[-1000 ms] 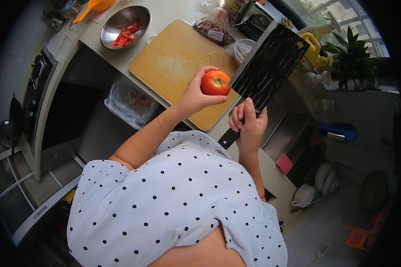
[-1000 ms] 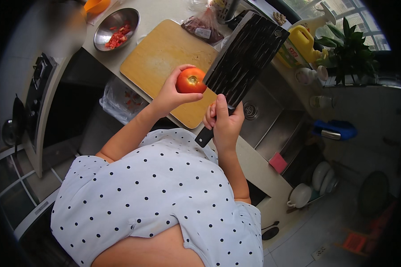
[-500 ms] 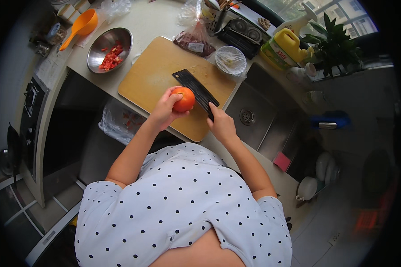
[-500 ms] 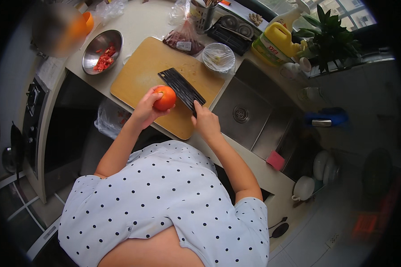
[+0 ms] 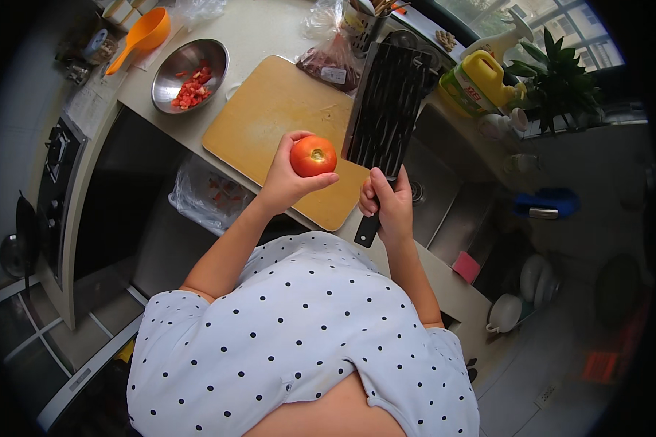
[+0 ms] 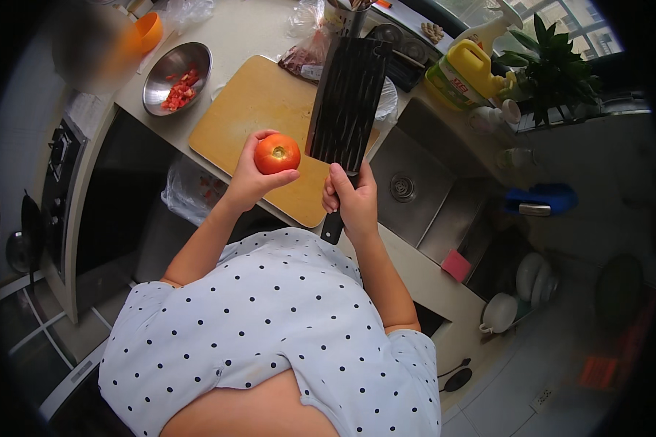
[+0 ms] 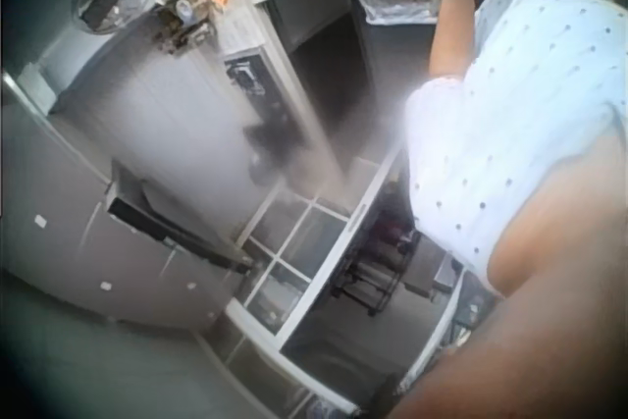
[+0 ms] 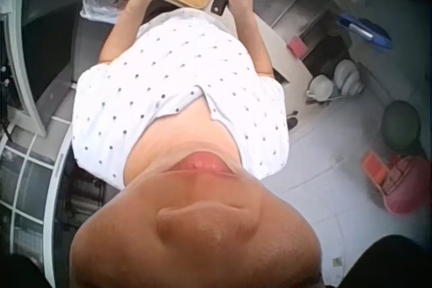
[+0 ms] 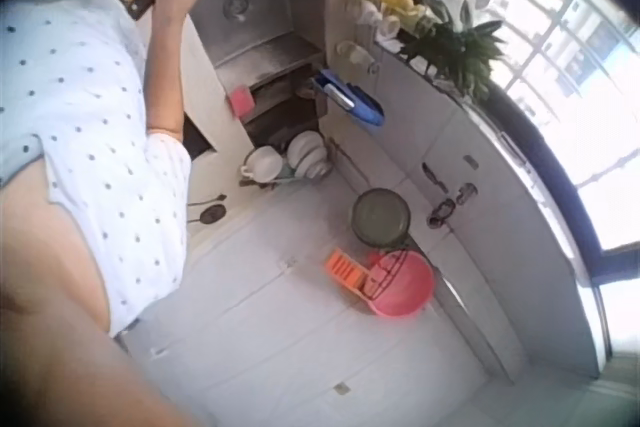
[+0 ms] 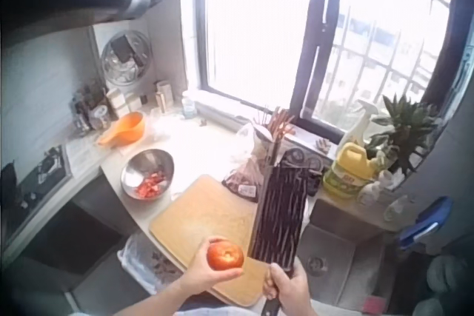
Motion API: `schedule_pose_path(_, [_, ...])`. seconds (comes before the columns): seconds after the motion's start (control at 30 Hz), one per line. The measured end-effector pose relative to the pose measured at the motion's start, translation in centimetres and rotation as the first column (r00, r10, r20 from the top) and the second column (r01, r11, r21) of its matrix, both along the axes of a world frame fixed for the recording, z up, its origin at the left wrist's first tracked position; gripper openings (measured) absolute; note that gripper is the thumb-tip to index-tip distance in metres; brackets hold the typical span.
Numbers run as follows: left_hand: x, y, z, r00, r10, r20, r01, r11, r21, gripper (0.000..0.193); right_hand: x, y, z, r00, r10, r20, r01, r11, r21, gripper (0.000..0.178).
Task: The person uses a cleaver to remove the core from a tomato and then slices it into small pieces on a wooden cutting board. The chopped tomato pieces are transferred into a metal bowl. The person repeats the process with a second tomato.
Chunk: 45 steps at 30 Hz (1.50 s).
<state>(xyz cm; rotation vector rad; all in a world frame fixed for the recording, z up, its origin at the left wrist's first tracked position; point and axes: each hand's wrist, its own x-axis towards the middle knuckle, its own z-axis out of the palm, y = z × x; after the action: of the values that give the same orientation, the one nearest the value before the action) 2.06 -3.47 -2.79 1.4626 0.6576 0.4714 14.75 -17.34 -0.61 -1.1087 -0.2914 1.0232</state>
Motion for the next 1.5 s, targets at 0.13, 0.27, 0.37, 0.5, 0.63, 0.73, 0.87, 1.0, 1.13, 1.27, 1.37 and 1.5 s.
schedule_pose_path(0.13, [1.2,-1.9,1.0,0.982,0.189,0.022,-0.19,0.966,0.174,0.074,-1.7,-0.4,2.7,0.999,-0.025,0.034,0.023,0.997,0.072,0.01])
schedule_pose_path(0.27, [1.8,-2.6,1.6,0.968,0.225,0.111,-0.245,0.941,0.233,0.075,-2.6,0.2,3.3,0.988,-0.1,0.114,0.084,0.988,0.13,0.009])
schedule_pose_path(0.37, [1.8,-2.4,2.3,0.973,0.117,0.197,-0.149,0.976,0.156,0.075,-2.4,0.4,3.4,0.983,-0.116,0.143,0.094,0.984,0.151,0.008])
schedule_pose_path(0.5, [1.3,-1.8,2.6,0.968,0.044,0.248,-0.029,0.998,-0.063,0.073,-1.5,-0.1,3.7,0.993,-0.077,0.093,0.06,0.983,0.176,0.009])
schedule_pose_path(0.63, [0.8,0.4,1.7,0.944,0.033,0.328,0.056,0.964,-0.26,0.07,1.1,-1.6,5.6,0.978,-0.013,0.21,-0.004,0.997,0.082,0.009])
schedule_pose_path(0.73, [0.4,2.3,2.1,0.9,0.078,0.428,0.145,0.873,-0.465,0.072,2.9,-3.7,7.3,0.972,0.194,0.135,-0.179,0.977,-0.117,0.009])
schedule_pose_path(0.87, [0.0,3.7,2.4,0.852,0.127,0.507,0.162,0.858,-0.487,0.068,3.5,-5.5,7.7,0.936,0.337,0.099,-0.299,0.913,-0.278,0.009])
schedule_pose_path(1.0, [-0.3,4.5,2.9,0.832,0.14,0.537,0.203,0.824,-0.528,0.059,3.6,-5.8,8.8,0.906,0.405,0.121,-0.328,0.854,-0.404,0.009])
schedule_pose_path(1.13, [-0.6,5.1,3.3,0.838,0.082,0.539,0.231,0.843,-0.486,0.056,4.2,-6.3,9.6,0.877,0.461,0.136,-0.36,0.818,-0.45,0.01])
schedule_pose_path(1.27, [-0.6,5.9,3.5,0.85,-0.007,0.527,0.27,0.864,-0.425,0.054,4.4,-6.4,10.3,0.85,0.508,0.138,-0.393,0.787,-0.475,0.01])
schedule_pose_path(1.37, [-0.7,6.5,3.5,0.865,-0.089,0.494,0.305,0.875,-0.376,0.054,4.7,-6.4,10.6,0.839,0.53,0.127,-0.41,0.768,-0.493,0.01])
schedule_pose_path(1.5, [-0.8,7.2,3.9,0.859,-0.224,0.46,0.413,0.834,-0.366,0.052,5.2,-6.4,11.4,0.836,0.547,0.044,-0.45,0.729,-0.516,0.011])
